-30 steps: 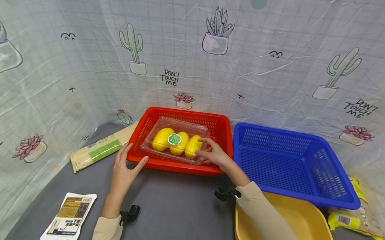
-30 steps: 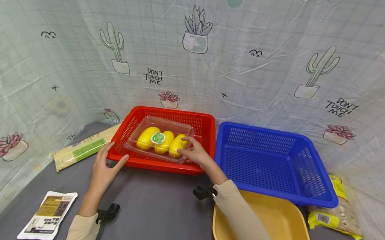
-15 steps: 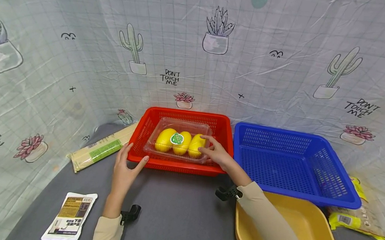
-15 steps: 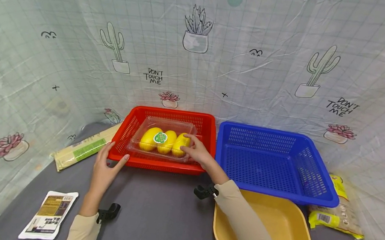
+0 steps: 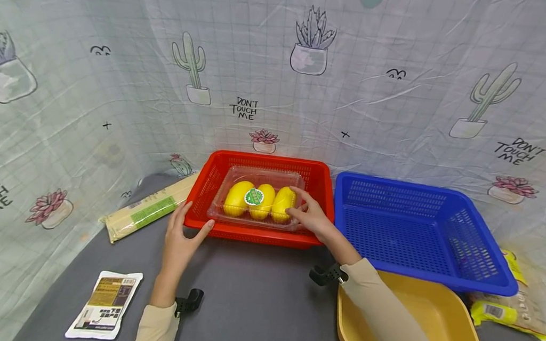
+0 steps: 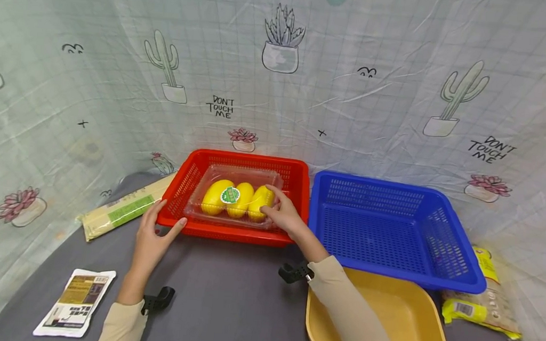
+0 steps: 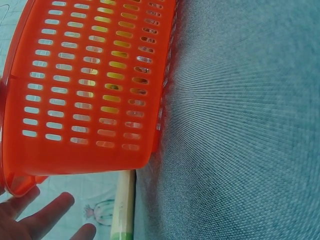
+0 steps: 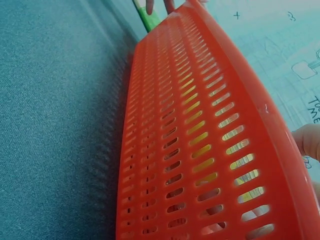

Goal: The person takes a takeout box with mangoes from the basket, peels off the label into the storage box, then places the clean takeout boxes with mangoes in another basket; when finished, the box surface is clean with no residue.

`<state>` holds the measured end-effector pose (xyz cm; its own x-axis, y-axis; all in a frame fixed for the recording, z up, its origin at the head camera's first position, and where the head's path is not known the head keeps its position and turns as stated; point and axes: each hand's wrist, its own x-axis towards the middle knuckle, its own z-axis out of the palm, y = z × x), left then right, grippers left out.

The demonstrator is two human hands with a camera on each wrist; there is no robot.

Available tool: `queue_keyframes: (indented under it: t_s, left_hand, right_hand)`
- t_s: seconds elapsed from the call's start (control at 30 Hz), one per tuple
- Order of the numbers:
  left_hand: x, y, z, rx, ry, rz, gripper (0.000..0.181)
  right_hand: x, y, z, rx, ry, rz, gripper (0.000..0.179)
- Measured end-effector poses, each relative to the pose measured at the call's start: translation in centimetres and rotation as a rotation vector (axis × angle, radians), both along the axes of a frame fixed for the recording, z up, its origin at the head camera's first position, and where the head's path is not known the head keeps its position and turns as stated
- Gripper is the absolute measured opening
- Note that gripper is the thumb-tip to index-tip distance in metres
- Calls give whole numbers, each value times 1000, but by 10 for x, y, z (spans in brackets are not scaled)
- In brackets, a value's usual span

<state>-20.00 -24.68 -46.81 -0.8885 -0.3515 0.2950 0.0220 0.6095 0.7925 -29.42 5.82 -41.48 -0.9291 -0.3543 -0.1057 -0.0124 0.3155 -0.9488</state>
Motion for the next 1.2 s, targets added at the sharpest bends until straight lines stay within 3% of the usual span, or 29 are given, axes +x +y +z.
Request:
queue_keyframes:
  t_s: [0.2, 0.63, 1.2]
  left_hand:
    - [0, 1, -1, 10, -4, 0, 77]
    - [2, 0, -1, 19, -18, 1, 79]
    - [2, 0, 1, 25, -12, -6, 78]
  right_hand:
    - [2, 3, 1, -14, 18, 20, 63]
    - [8, 1, 4, -48, 48, -31, 62]
    - [19, 6, 18, -175, 20, -44, 59]
